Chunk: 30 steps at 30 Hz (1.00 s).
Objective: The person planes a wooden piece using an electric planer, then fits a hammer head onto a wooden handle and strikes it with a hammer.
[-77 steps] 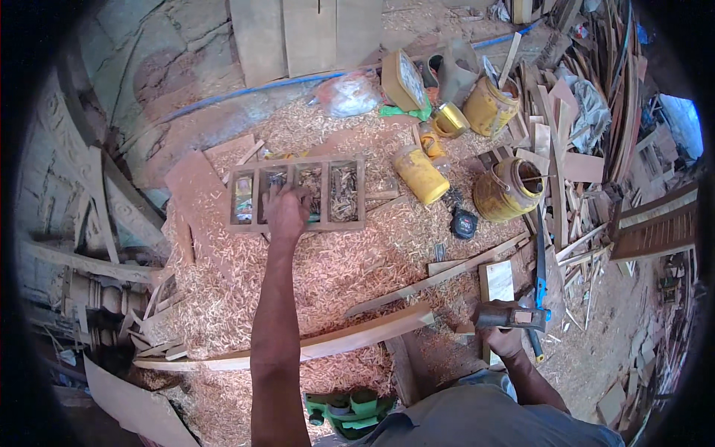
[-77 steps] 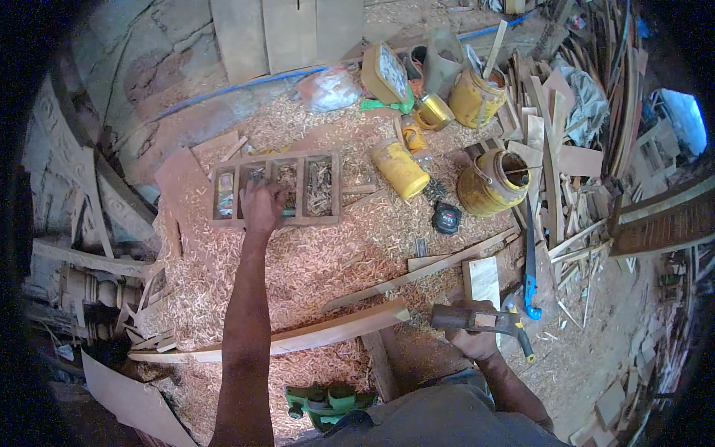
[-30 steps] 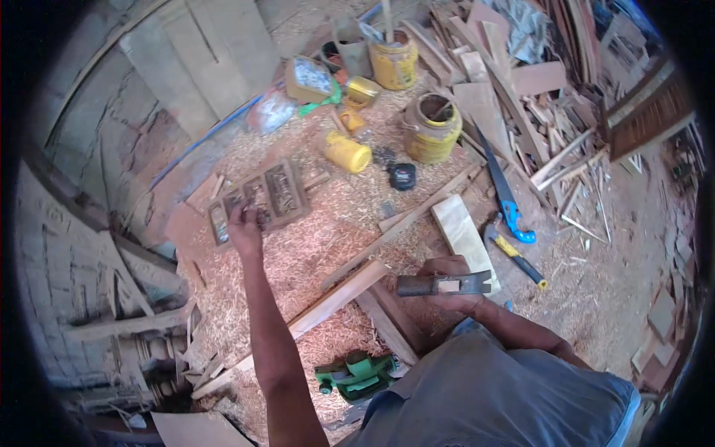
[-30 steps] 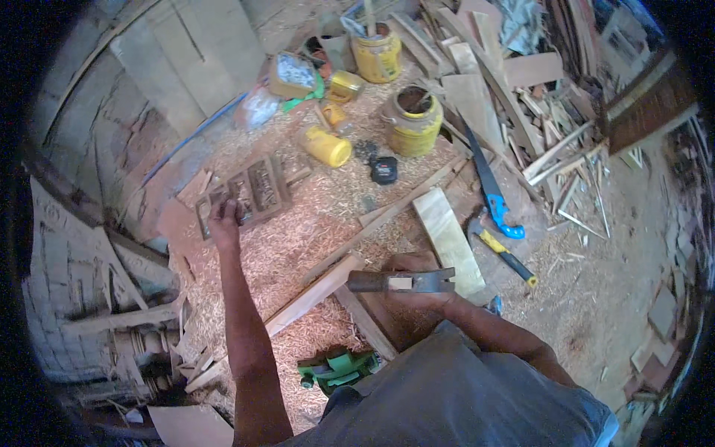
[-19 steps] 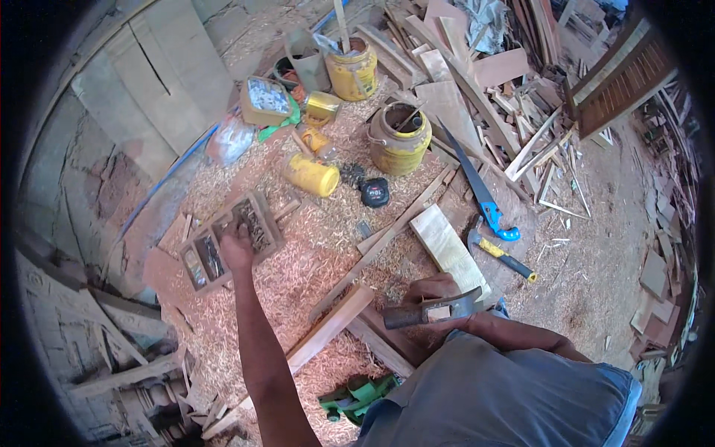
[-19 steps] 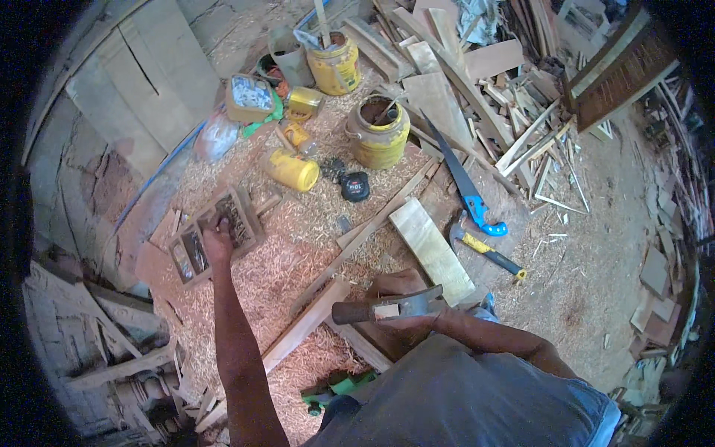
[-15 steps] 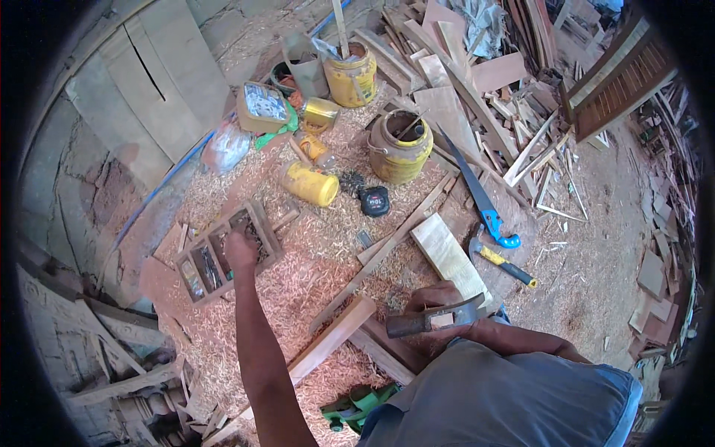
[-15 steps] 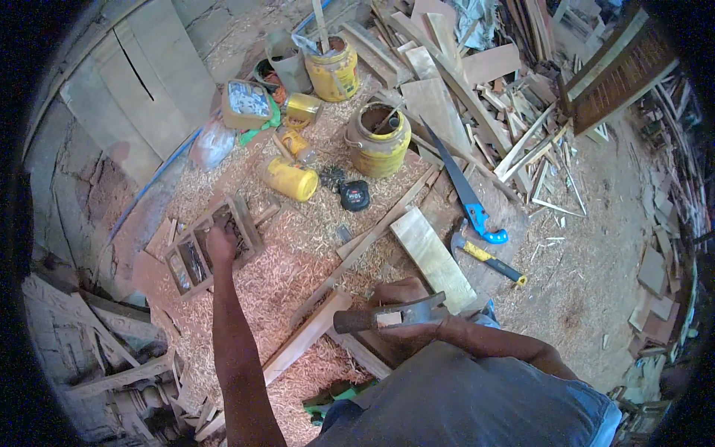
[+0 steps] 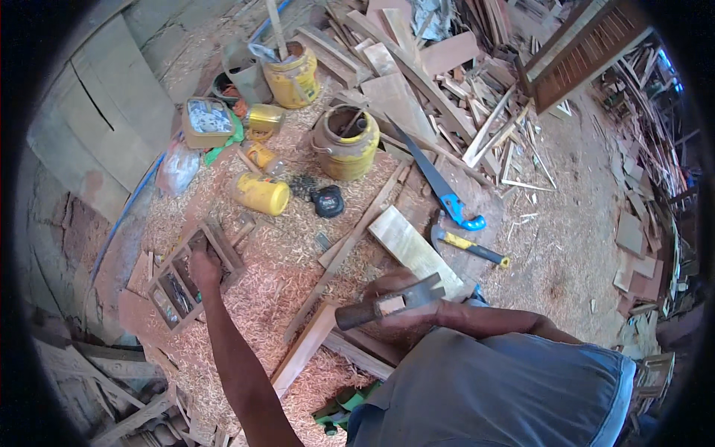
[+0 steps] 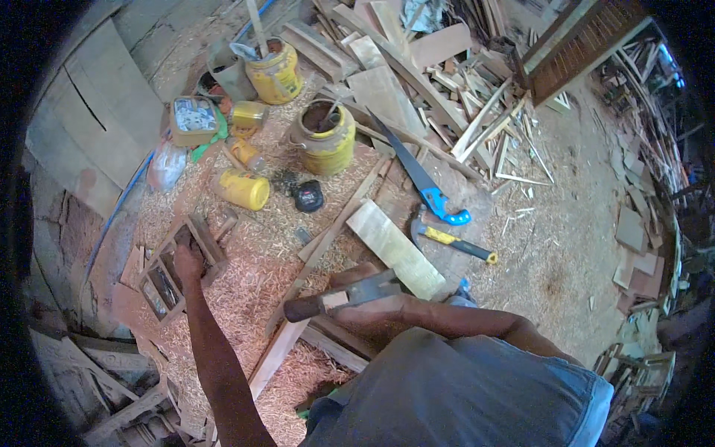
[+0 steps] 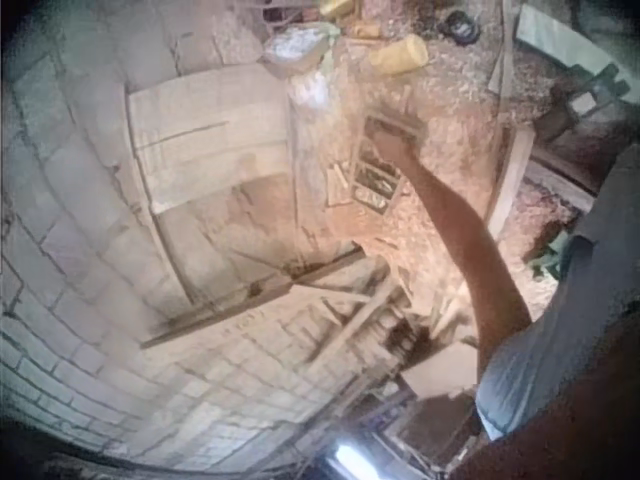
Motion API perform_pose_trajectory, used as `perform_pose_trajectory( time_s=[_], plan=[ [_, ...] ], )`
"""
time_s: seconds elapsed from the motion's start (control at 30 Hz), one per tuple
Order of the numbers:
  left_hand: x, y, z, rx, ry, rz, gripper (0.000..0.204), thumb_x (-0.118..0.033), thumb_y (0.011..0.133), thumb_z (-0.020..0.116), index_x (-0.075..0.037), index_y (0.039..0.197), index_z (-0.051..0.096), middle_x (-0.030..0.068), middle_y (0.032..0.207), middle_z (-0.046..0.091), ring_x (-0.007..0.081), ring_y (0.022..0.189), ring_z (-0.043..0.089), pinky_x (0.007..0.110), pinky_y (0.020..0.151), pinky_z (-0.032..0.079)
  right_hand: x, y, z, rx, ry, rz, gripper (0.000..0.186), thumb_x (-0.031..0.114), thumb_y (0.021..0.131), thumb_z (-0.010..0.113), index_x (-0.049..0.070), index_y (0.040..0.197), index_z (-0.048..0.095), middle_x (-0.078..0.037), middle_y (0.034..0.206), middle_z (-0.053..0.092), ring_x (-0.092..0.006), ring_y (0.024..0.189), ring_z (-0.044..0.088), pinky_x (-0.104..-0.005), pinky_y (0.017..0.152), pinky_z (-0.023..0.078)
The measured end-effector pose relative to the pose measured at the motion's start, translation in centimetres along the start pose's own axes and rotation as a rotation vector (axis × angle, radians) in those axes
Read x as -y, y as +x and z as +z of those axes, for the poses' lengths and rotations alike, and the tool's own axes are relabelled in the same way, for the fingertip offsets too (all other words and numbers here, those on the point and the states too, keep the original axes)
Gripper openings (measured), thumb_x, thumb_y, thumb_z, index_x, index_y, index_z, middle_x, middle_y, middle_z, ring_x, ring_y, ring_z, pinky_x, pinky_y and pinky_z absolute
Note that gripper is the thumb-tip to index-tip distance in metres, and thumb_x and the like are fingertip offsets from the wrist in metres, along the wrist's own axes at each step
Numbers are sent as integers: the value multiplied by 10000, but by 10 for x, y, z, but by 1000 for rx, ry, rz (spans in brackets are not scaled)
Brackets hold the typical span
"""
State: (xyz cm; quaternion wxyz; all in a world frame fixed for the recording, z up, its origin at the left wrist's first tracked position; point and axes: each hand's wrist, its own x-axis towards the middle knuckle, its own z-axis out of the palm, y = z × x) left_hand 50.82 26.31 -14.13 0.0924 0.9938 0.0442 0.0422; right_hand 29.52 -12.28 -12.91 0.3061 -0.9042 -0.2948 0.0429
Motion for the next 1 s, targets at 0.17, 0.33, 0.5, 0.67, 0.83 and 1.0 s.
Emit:
perform_pose_trajectory(
  time_s=[0.17,0.33,0.5,0.67,0.83,1.0],
  plan=[
    [-32,-43,-37,-284,-212,58,376,-126,907,629,-74,1279,644,237,1124,683,367,982,674,452,859,522,-3,-3,-4,-302,451,29,240,241,748,703,82,730,524,-81,653,508,-220,559,530,-381,534,445],
    [-176,-139,-130,-139,-903,184,278,-119,920,672,-26,1181,699,127,1165,689,231,1076,641,342,919,506,1,-10,-24,-418,639,68,215,154,731,694,75,696,497,-67,621,489,-200,528,475,-366,532,414],
    [-263,-224,-177,148,-907,617,367,-61,797,756,-58,1162,712,134,1198,650,252,1100,630,367,913,515,-4,-25,-5,-318,688,108,264,320,824,704,91,926,620,-73,818,629,-194,740,613,-371,681,505],
    [-304,-248,-155,146,-695,701,304,-90,835,720,-57,1137,702,156,1117,652,304,1012,633,361,850,516,-34,-29,62,-235,1096,-23,356,402,889,679,110,1090,642,-96,984,686,-198,908,666,-356,816,552],
    [-295,-265,-177,337,-710,289,166,-94,941,617,7,1061,673,88,965,675,183,893,614,306,827,487,21,-25,-16,-315,845,-79,213,216,776,738,55,824,609,-76,720,626,-157,638,582,-358,621,497],
    [-303,-275,-173,462,-833,239,162,-118,935,660,0,1046,665,101,1034,686,178,970,608,324,909,471,11,-43,-16,-385,1291,-351,141,169,846,647,45,779,640,-39,708,679,-206,570,553,-383,594,491]
  ],
)
